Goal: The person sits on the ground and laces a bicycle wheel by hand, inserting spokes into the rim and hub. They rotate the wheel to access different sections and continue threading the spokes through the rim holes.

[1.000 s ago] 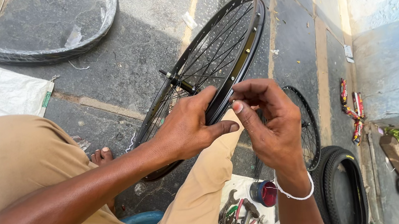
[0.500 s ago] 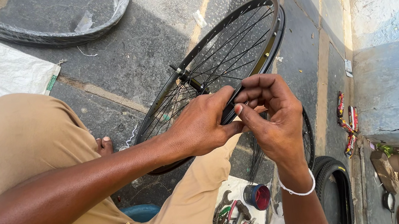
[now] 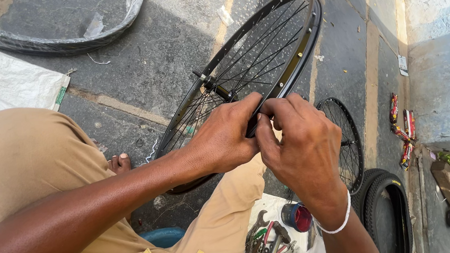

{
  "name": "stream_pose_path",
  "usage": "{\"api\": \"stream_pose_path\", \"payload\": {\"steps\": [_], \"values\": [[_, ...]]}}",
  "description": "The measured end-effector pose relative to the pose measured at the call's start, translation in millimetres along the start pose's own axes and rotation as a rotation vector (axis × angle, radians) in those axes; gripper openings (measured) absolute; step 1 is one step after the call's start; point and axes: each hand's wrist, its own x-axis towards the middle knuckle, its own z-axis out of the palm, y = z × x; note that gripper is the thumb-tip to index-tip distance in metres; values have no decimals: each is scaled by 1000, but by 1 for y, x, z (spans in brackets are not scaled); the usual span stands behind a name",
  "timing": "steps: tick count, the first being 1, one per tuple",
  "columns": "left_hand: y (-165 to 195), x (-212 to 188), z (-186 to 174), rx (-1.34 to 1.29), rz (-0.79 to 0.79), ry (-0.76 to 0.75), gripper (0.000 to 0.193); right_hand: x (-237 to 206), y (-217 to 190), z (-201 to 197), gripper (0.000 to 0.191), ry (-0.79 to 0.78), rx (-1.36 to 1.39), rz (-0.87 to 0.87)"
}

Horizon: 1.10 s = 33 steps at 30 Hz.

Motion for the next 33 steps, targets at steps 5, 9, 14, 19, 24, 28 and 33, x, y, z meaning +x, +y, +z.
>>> {"api": "stream_pose_path", "payload": {"steps": [5, 9, 14, 19, 24, 28, 33], "values": [[6, 7, -10, 16, -131, 3, 29, -25, 23, 45, 16, 440, 696, 307], [2, 9, -17, 279, 153, 226, 31, -24, 30, 114, 27, 290, 1552, 664], [6, 10, -18, 188, 136, 188, 41, -14, 32, 148, 29, 259, 2224, 334], [13, 13, -25, 191, 122, 150, 43, -7, 29, 141, 35, 197, 2392, 280], [10, 11, -19, 63, 29, 108, 44, -8, 27, 140, 30, 230, 2323, 238], [9, 12, -14, 133, 99, 96, 40, -10, 30, 134, 36, 198, 2337, 354], [9, 11, -12, 118, 66, 79, 41, -12, 33, 128, 41, 187, 2281, 204]]}}
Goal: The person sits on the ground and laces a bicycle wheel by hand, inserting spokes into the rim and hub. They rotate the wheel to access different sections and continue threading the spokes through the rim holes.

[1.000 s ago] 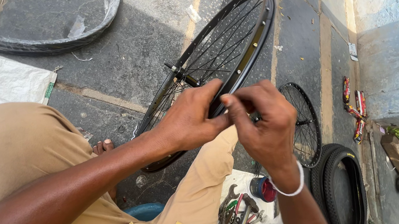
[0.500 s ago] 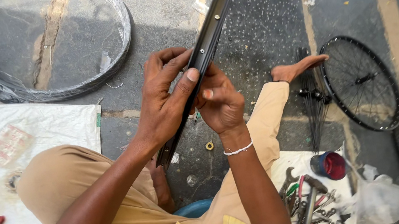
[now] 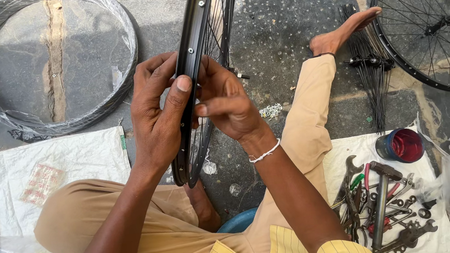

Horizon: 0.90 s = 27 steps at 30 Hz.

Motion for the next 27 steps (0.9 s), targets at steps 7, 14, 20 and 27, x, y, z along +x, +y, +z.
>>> {"api": "stream_pose_path", "payload": {"steps": [7, 14, 20, 27], "values": [[-1, -1, 1, 18, -13, 1, 41, -1, 11, -12, 49, 40, -48, 14], [-3, -1, -1, 41, 37, -6, 40, -2, 12, -12, 41, 43, -162, 23], [-4, -1, -1, 5, 12, -1, 42, 0, 10, -10, 35, 58, 67, 19], [-5, 0, -1, 70, 75, -6, 34, 4, 5, -9, 50, 69, -27, 32]]}}
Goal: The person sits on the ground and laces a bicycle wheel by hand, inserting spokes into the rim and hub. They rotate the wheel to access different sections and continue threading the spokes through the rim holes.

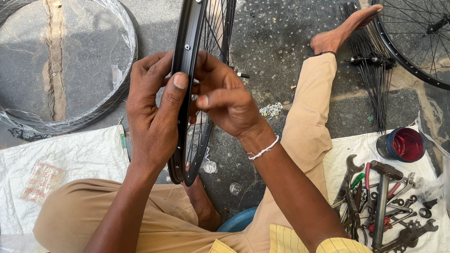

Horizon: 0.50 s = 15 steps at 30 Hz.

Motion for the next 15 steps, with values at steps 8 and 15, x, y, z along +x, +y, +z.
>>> {"api": "stream_pose_path", "payload": {"steps": [8, 15], "values": [[0, 5, -3, 57, 67, 23, 62, 34, -27, -33, 40, 178, -450, -38], [-17, 11, 32, 284, -348, -58, 58, 21, 1, -59, 47, 259, -1405, -240]]}}
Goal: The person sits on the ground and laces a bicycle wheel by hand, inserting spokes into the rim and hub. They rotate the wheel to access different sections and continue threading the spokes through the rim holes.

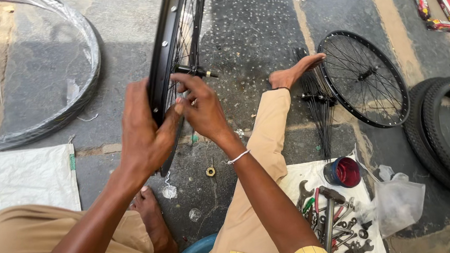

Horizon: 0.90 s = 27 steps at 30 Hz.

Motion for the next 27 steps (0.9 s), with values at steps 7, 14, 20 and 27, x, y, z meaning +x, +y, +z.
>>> {"api": "stream_pose_path", "payload": {"steps": [7, 14, 20, 27], "values": [[-4, 18, -5, -147, 132, -7, 59, 15, 11, -9, 17, 51, -10, 42], [1, 19, 0, -546, 188, -173, 51, -9, 33, -14, 51, -19, 338, 143], [-3, 30, 20, -304, 215, -98, 58, -15, 115, -22, 45, -30, 313, 94], [-4, 17, 14, -125, 439, 40, 46, -99, 267, -22, 13, 275, -126, 629]]}}
